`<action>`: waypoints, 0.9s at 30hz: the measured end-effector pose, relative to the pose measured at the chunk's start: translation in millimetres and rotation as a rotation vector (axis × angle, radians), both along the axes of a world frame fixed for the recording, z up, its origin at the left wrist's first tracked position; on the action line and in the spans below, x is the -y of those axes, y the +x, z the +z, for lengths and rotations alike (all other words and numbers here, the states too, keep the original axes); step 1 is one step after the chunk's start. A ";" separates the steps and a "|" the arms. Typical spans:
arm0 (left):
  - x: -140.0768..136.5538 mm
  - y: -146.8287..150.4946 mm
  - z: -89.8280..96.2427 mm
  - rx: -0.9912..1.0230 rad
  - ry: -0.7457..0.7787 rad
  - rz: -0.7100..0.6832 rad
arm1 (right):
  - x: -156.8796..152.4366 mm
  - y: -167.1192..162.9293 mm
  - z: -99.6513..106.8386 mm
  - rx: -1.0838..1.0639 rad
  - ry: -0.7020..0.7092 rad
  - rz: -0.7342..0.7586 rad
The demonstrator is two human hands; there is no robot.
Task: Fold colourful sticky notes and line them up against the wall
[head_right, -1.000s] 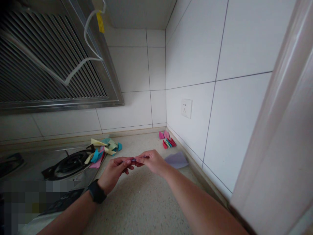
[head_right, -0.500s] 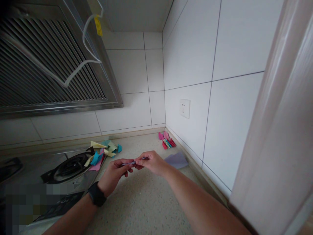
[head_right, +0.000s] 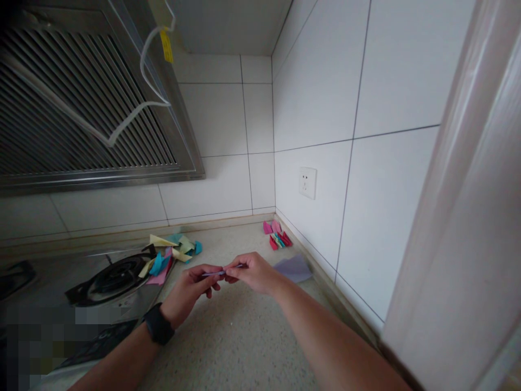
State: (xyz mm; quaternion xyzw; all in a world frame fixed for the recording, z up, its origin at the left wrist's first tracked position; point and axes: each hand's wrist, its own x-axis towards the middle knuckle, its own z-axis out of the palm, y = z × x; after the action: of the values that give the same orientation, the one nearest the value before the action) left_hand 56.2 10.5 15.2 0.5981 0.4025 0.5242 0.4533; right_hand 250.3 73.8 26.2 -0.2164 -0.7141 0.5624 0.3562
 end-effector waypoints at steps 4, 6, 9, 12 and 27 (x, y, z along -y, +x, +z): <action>-1.3 -0.1 -0.7 -0.014 -0.012 -0.004 | -0.2 -0.1 0.1 0.009 -0.034 0.017; -2.3 -0.7 -1.8 -0.025 -0.007 0.006 | -0.4 -0.7 -0.6 0.006 -0.043 0.027; -3.8 -1.5 -3.7 -0.030 0.009 0.024 | -0.8 -1.4 -2.2 -0.003 -0.028 0.028; -3.9 -1.3 -4.2 -0.025 0.014 0.036 | -1.3 -1.4 -3.8 -0.003 0.001 0.010; -3.2 -3.4 -4.4 -0.119 0.000 0.045 | 0.8 -1.9 -0.6 0.009 -0.028 0.012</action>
State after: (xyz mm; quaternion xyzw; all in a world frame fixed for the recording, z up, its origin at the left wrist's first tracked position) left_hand 52.8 13.7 10.8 0.6188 0.4422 0.4979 0.4167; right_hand 248.4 73.0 25.6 -0.2196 -0.7090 0.5735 0.3466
